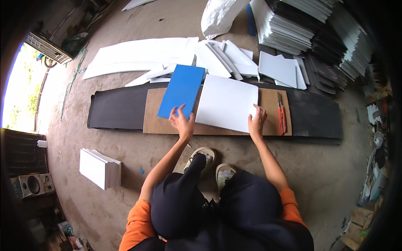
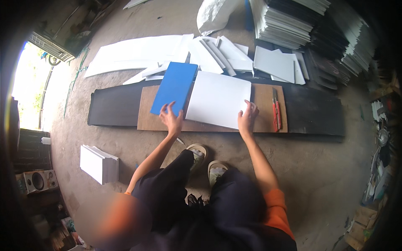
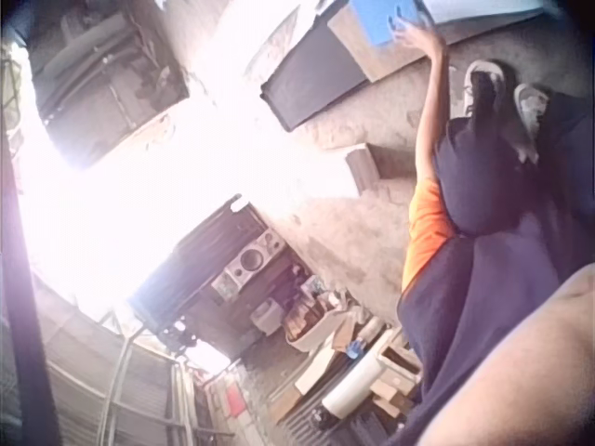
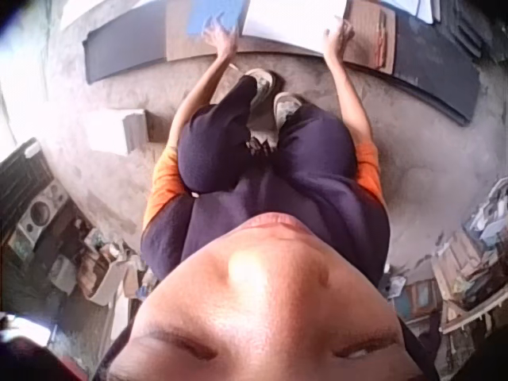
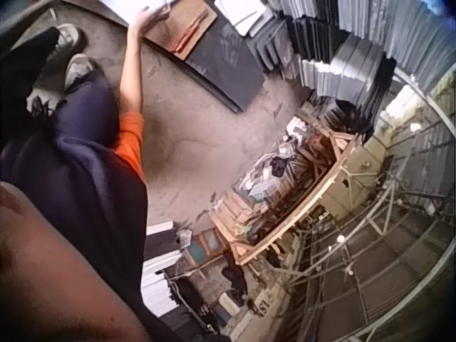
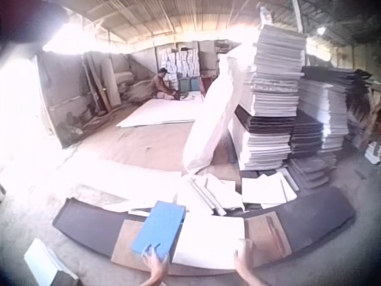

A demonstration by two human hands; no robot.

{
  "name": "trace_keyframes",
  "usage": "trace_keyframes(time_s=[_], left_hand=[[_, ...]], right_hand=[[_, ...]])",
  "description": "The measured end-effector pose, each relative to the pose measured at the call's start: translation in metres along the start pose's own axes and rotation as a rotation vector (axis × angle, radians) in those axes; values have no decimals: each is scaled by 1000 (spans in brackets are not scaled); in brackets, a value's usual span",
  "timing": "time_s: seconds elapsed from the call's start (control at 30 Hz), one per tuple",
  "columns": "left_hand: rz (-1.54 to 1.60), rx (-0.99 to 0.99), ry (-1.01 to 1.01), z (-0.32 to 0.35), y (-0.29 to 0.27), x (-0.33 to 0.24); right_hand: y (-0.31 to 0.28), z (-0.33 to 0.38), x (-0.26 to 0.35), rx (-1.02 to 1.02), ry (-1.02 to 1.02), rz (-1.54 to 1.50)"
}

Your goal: The person sits on the floor and uses a red utility knife to cut white paper sheets. They use a blue rectangular board as a template to guide the cuts, repeatedly aligning the board, cutting along its edge, and separating the trimmed pieces.

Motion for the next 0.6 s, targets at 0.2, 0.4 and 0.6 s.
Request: trace_keyframes(time_s=[0.2,0.4,0.6], left_hand=[[-71,-193,-377,-37,-21,85],[-63,50,-243,-61,-36,80],[160,210,-278,-73,-40,92]], right_hand=[[67,3,80,252,-174,-199],[86,-4,84,332,-122,-136],[83,-6,88,364,-134,-92]])
Point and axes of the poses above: each hand's wrist, its own z-axis away from the middle knuckle, its own y-axis out of the palm, x = y × z, the point moved 4 cm from there along -z, towards the middle knuckle, and after that the axes turned 8 degrees about x, right-handed, at the moved point
